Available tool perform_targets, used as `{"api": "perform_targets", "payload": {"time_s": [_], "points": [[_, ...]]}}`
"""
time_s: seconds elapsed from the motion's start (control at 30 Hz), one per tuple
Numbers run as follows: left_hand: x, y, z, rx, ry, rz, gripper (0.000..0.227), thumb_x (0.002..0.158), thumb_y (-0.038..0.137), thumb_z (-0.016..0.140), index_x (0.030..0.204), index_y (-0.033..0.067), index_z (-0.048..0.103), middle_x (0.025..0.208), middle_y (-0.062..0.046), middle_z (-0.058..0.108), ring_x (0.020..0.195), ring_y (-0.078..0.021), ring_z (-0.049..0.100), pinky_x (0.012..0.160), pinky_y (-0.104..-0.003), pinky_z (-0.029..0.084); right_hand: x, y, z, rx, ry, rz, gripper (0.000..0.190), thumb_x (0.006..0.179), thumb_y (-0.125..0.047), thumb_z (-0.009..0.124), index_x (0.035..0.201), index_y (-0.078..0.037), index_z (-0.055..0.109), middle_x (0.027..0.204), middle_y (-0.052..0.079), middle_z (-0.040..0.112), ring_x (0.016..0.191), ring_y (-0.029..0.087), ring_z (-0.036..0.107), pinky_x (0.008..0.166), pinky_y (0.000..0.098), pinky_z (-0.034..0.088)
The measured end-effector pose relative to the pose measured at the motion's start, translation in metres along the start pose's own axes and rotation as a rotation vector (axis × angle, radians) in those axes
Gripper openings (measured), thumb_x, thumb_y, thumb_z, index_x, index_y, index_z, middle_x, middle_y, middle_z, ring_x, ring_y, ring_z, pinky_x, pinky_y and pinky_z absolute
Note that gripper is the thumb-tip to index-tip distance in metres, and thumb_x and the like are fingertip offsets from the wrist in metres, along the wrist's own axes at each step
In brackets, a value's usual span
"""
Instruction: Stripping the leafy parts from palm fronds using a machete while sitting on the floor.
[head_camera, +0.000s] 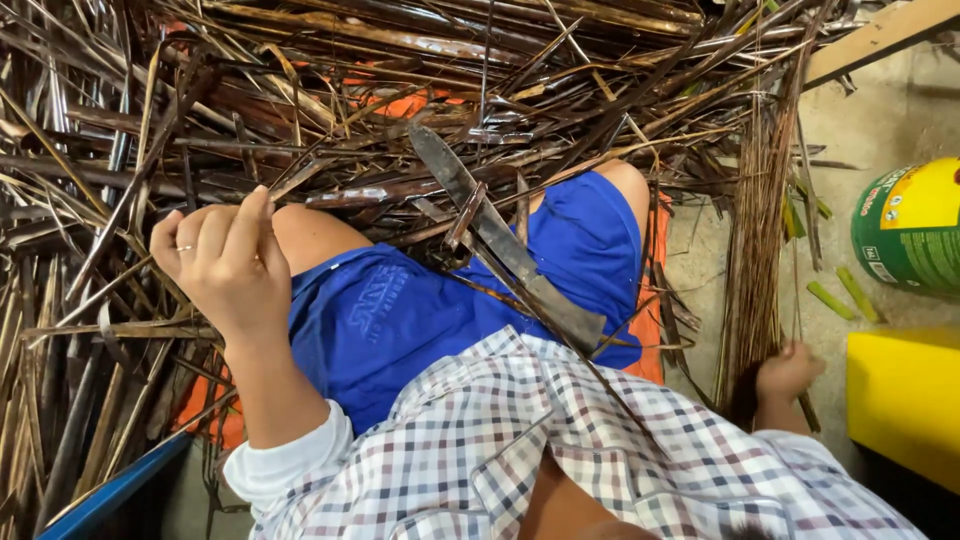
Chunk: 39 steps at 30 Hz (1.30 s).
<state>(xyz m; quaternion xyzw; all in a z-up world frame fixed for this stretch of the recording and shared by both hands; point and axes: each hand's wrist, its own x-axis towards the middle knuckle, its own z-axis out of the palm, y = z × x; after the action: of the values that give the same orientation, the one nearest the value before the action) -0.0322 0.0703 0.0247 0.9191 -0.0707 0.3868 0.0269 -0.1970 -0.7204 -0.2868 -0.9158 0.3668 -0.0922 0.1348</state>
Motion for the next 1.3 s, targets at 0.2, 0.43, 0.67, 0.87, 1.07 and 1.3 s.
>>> {"api": "perform_targets", "payload": {"time_s": [0.2,0.43,0.67,0.87,1.07,1.3], "points": [[-0.002,0.012,0.007,-0.124,-0.023,-0.045,0.031,0.119,0.016,0.052,0.107,0.0052,0.08,0.078,-0.005,0.074,0.071,-0.0204,0.067,0.112,-0.041,0.039,-0.042,0.024,-0.026,-0.239,-0.231,0.067,0.038,0.101,-0.013,0.055,0.136,-0.005,0.065,0.126,0.038,0.05,0.107,0.059,0.053,0.09,0.0671,0.046],[0.031,0.041,-0.008,-0.441,-0.7,-0.626,0.052,0.109,0.033,0.029,0.142,0.0149,0.066,0.09,-0.007,0.076,0.115,-0.0327,0.061,0.09,-0.048,0.045,0.003,-0.2,-0.023,0.275,-0.119,0.088,0.038,0.112,-0.018,0.052,0.145,-0.002,0.047,0.15,0.024,0.039,0.129,0.04,0.051,0.103,0.0546,0.046],[-0.051,0.042,0.117,-1.229,-0.552,-0.825,0.051,0.11,0.02,0.043,0.157,0.0039,0.037,0.064,-0.008,0.069,0.073,-0.0183,0.073,0.087,-0.034,0.06,0.06,-0.491,0.044,0.715,0.05,-1.054,0.031,0.113,-0.018,0.05,0.1,0.003,0.068,0.103,0.019,0.07,0.097,0.036,0.062,0.088,0.0458,0.045],[-0.053,0.037,0.141,-1.302,-0.704,-1.228,0.049,0.105,0.021,0.047,0.153,0.0074,0.05,0.065,-0.009,0.068,0.068,-0.0182,0.069,0.082,-0.031,0.054,0.024,-0.667,0.098,0.422,-0.449,-1.533,0.031,0.104,-0.004,0.049,0.121,0.005,0.073,0.118,0.023,0.073,0.109,0.039,0.067,0.092,0.0522,0.052],[-0.065,0.041,0.154,-1.212,-0.754,-1.163,0.048,0.105,0.021,0.044,0.15,0.0093,0.053,0.068,-0.008,0.072,0.073,-0.0157,0.073,0.09,-0.03,0.052,-0.008,-0.705,0.19,-0.249,-0.91,-1.235,0.049,0.109,-0.018,0.053,0.152,0.003,0.045,0.16,0.02,0.038,0.142,0.04,0.042,0.112,0.0542,0.04],[-0.066,0.037,0.156,-1.284,-0.691,-1.076,0.044,0.102,0.016,0.05,0.145,0.0171,0.059,0.06,-0.005,0.072,0.062,-0.0099,0.065,0.068,-0.017,0.046,0.018,-0.695,0.223,-0.108,-0.7,-1.106,0.036,0.109,-0.046,0.052,0.128,-0.021,0.071,0.136,0.005,0.064,0.13,0.036,0.053,0.107,0.0643,0.032]]}}
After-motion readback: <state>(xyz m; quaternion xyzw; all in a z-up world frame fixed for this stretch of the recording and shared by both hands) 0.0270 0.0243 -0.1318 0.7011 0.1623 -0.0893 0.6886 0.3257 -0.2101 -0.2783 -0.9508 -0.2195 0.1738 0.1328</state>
